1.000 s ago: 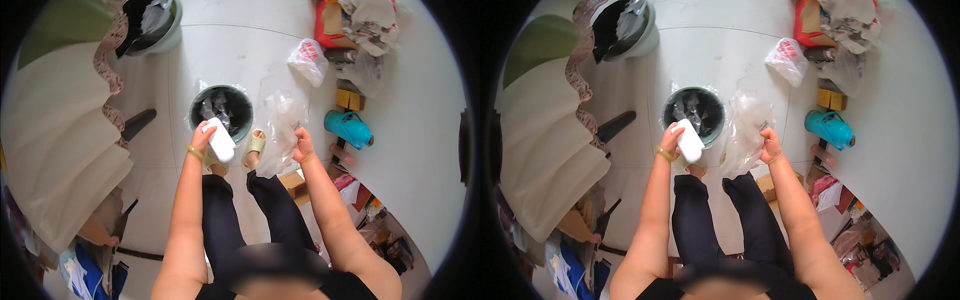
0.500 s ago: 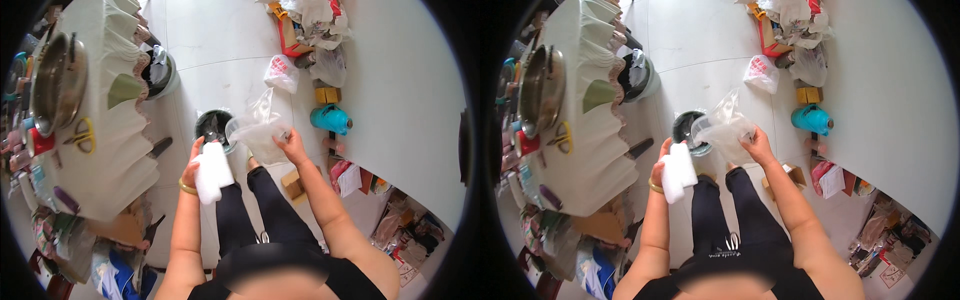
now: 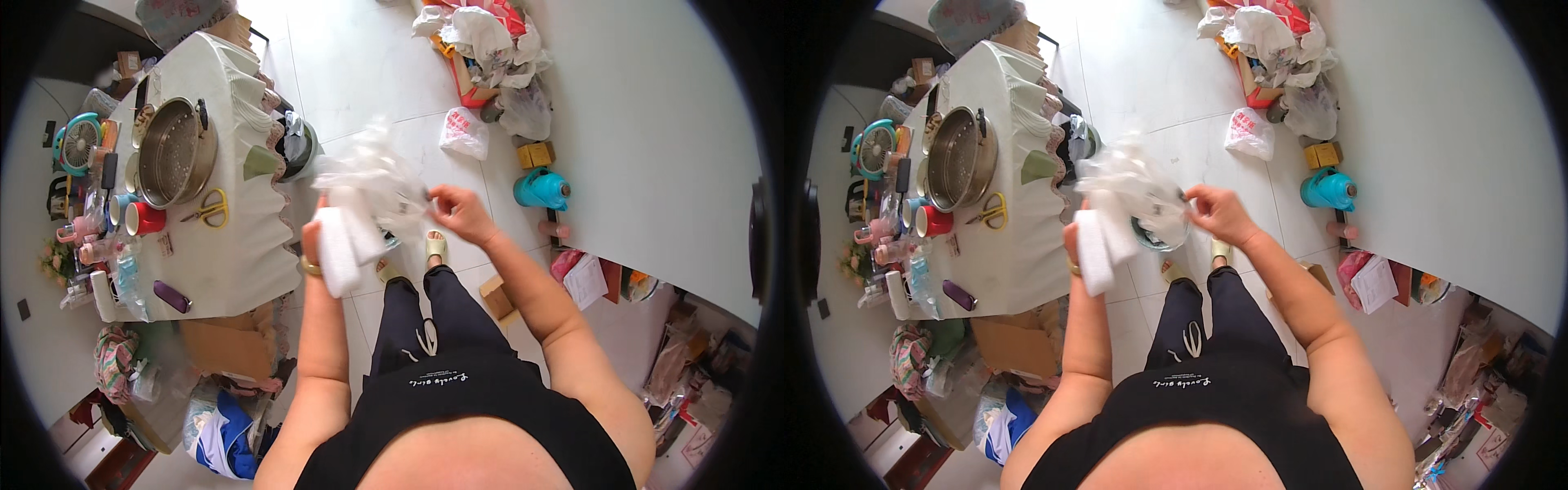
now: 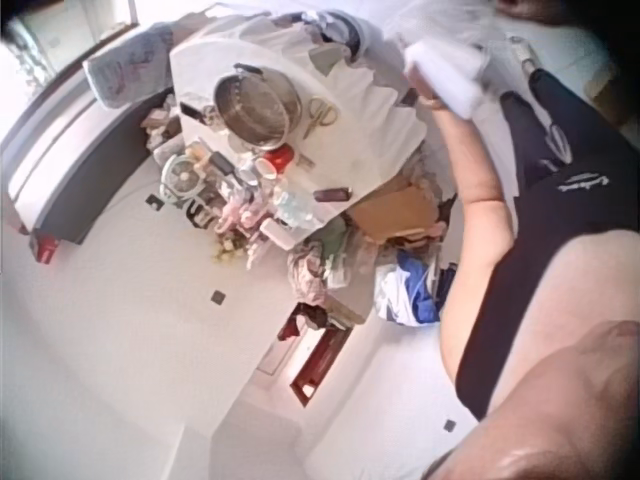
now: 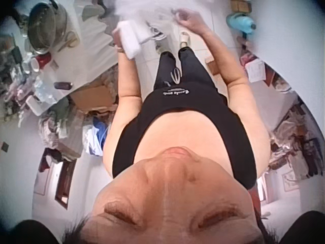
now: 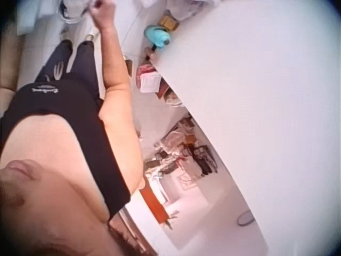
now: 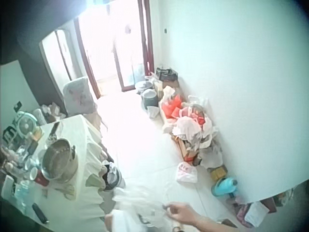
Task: The person walks through a cluttered room, picks up a plastic bag and a roll of paper towels, and disposes of the bag in a trash bin. They then sit on the floor and sort through small boxes and items in a cardboard box, picking them up and placing them back.
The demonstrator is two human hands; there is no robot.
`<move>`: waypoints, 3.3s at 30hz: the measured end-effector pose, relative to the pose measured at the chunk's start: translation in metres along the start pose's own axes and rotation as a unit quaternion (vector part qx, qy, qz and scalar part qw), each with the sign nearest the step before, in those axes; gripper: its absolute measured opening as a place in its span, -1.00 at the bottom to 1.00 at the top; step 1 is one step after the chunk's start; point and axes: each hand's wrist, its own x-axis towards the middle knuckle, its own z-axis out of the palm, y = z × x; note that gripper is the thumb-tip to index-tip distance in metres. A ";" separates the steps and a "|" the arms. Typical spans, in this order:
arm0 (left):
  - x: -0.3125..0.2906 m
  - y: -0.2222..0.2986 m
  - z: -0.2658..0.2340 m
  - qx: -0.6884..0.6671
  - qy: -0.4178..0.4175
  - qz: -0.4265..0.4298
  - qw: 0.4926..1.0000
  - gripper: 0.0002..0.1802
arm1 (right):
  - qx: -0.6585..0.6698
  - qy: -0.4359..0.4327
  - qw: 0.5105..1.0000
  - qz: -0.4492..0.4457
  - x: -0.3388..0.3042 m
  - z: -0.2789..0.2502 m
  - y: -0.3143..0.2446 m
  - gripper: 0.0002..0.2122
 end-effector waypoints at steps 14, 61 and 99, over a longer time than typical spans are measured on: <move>-0.023 0.055 0.041 0.385 0.094 0.243 0.885 -0.75 | 0.248 -0.169 0.954 0.013 0.026 0.033 -0.085 -0.71; -0.061 0.068 0.056 -0.078 -0.198 -0.020 0.977 0.04 | 0.141 0.101 0.985 0.006 0.002 0.027 -0.086 -0.79; -0.098 0.112 0.032 0.379 -0.199 0.078 0.900 -0.24 | 0.531 0.188 0.826 -0.025 0.016 -0.048 -0.087 -0.90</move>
